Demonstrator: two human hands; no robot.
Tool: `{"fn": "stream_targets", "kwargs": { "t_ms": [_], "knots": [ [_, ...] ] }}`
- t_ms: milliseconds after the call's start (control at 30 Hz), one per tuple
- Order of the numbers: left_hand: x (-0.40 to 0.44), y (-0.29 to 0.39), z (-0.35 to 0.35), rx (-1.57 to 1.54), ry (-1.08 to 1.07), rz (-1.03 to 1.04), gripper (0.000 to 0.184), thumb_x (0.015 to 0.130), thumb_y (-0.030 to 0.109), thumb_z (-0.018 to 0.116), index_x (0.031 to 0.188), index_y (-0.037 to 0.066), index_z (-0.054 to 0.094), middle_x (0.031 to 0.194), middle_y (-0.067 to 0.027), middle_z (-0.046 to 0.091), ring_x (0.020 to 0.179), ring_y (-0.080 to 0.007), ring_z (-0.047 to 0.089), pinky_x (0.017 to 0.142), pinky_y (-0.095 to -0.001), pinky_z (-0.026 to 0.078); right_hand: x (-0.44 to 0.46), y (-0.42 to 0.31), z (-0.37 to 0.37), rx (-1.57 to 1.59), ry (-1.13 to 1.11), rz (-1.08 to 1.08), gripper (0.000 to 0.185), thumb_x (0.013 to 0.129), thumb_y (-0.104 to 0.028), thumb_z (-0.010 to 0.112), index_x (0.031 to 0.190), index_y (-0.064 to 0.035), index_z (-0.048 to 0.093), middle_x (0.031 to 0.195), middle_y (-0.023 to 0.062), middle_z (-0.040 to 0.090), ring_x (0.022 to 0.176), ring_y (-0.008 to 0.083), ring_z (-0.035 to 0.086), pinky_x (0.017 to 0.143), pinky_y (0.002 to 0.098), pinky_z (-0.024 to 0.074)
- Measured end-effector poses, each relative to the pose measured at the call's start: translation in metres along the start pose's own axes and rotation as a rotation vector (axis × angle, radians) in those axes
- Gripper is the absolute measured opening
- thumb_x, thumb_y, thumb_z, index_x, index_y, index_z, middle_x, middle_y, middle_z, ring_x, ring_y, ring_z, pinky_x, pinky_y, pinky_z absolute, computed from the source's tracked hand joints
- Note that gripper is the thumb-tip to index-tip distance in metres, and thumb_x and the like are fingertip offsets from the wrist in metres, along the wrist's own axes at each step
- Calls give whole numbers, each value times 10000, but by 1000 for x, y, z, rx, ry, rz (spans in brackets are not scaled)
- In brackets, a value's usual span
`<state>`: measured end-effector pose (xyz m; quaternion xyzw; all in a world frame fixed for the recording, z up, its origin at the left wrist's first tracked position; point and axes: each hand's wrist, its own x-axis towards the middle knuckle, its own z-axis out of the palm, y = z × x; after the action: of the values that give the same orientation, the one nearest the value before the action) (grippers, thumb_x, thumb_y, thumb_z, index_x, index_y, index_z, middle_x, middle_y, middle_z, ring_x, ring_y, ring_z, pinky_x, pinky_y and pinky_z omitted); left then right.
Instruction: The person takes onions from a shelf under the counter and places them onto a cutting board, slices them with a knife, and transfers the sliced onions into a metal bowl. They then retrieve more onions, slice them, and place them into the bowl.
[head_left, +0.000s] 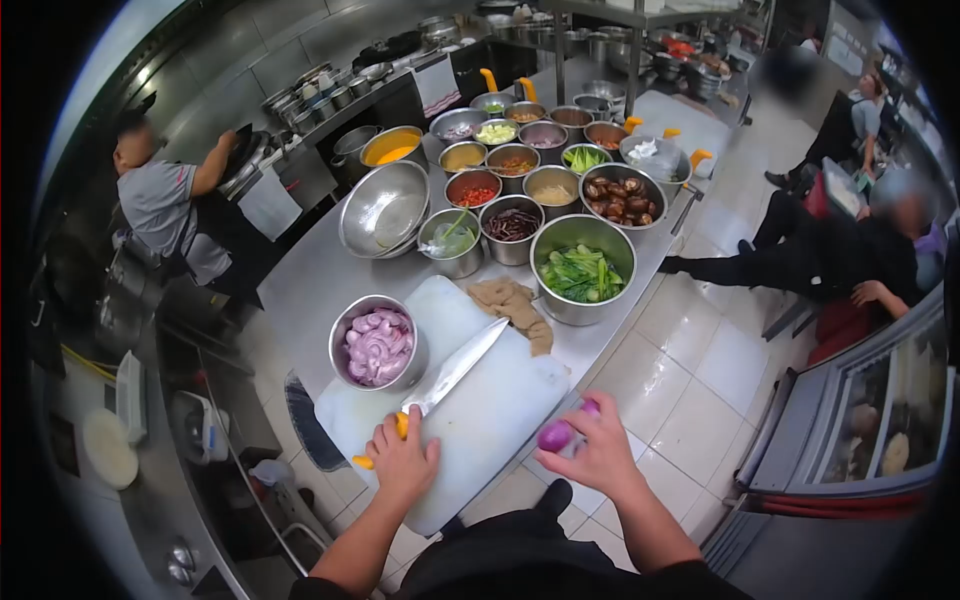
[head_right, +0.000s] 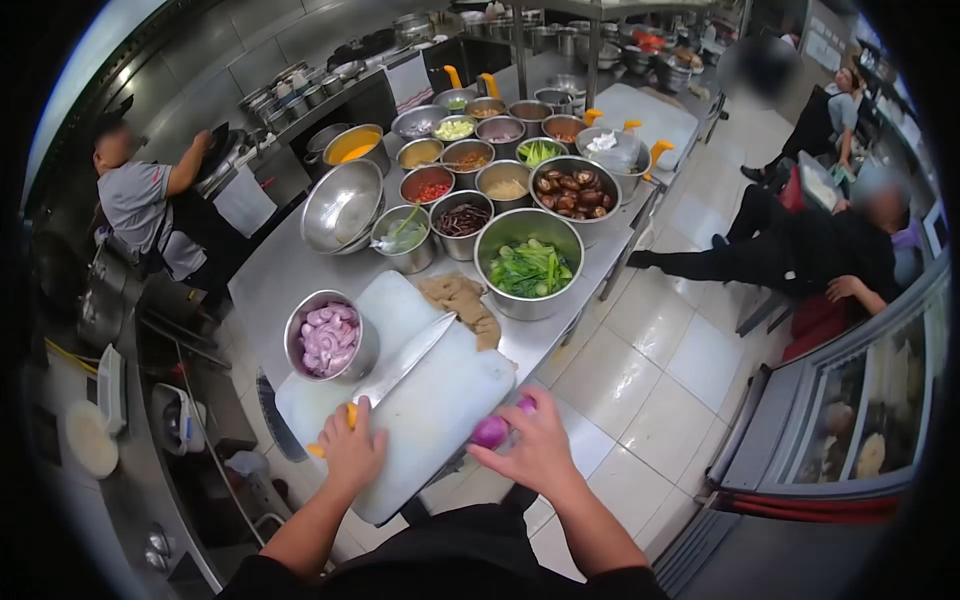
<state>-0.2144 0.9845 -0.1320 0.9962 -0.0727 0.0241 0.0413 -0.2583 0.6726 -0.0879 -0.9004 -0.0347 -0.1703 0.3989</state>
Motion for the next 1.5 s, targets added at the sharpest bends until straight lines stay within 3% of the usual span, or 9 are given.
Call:
{"fn": "stream_targets", "kwargs": {
  "t_ms": [167, 300, 400, 567, 733, 867, 1033, 1333, 1500],
  "knots": [
    [22, -55, -20, -168, -358, 97, 581, 933, 257, 597, 1493, 234, 443, 1243, -219, 572, 1064, -419, 578, 873, -544, 486, 75, -31, 80, -333, -177, 100, 599, 643, -439, 874, 1144, -164, 696, 1316, 226, 479, 1126, 466, 553, 916, 515, 541],
    [2, -118, -33, -420, -431, 201, 526, 955, 249, 542, 1451, 104, 442, 1145, -302, 636, 1046, -497, 618, 902, -567, 494, 108, -3, 146, -481, -216, 124, 824, 639, -437, 876, 1368, -196, 576, 1393, 247, 448, 1235, 499, 483, 1009, 539, 492],
    [-4, -154, -57, -525, -568, 133, 474, 987, 301, 493, 1386, 46, 464, 1121, -341, 649, 1075, -517, 618, 931, -551, 482, 128, -12, 145, -546, -365, 194, 1078, 621, -489, 895, 1508, -132, 396, 1527, 292, 351, 1340, 531, 413, 1126, 526, 399],
    [-14, -208, -74, -500, -666, 149, 500, 994, 417, 500, 1320, 38, 505, 1115, -341, 659, 1100, -513, 621, 950, -514, 488, 122, -14, 139, -492, -160, 274, 1319, 530, -433, 972, 1538, -13, 231, 1516, 321, 343, 1410, 482, 349, 1164, 494, 355],
    [-18, -257, -74, -509, -796, 117, 494, 938, 395, 575, 1241, 5, 575, 1083, -307, 680, 1046, -434, 669, 912, -479, 518, 77, -40, 144, -382, 154, 620, 947, 610, -380, 946, 1354, -38, 470, 1309, 252, 528, 1245, 382, 526, 1051, 429, 461],
    [-14, -275, -60, -440, -660, 358, 354, 883, 303, 584, 1103, 27, 558, 983, -316, 680, 1008, -507, 639, 899, -540, 497, 71, -39, 157, -385, 218, 552, 707, 687, -311, 904, 1221, -27, 540, 1233, 200, 571, 1159, 334, 577, 984, 423, 484],
    [2, -264, -73, -378, -779, 301, 358, 935, 333, 519, 1109, 21, 536, 975, -341, 668, 964, -539, 629, 898, -582, 487, 63, -30, 168, -146, 247, 519, 557, 729, -162, 859, 1166, -20, 545, 1174, 181, 561, 1100, 317, 584, 913, 389, 518],
    [21, -258, -69, -403, -848, 292, 323, 989, 333, 455, 1101, 36, 515, 926, -328, 671, 928, -546, 625, 867, -615, 473, -19, -120, 223, -41, 274, 35, 484, 753, -17, 797, 1165, -34, 544, 1191, 197, 528, 1079, 344, 575, 889, 379, 533],
    [16, -245, -68, -458, -660, 413, 251, 995, 274, 466, 1063, 35, 497, 821, -309, 663, 837, -535, 632, 786, -625, 479, -48, -156, 228, -192, 220, 40, 364, 769, -12, 766, 1092, -60, 607, 1151, 188, 540, 1023, 338, 594, 829, 376, 538]
  ]
}}
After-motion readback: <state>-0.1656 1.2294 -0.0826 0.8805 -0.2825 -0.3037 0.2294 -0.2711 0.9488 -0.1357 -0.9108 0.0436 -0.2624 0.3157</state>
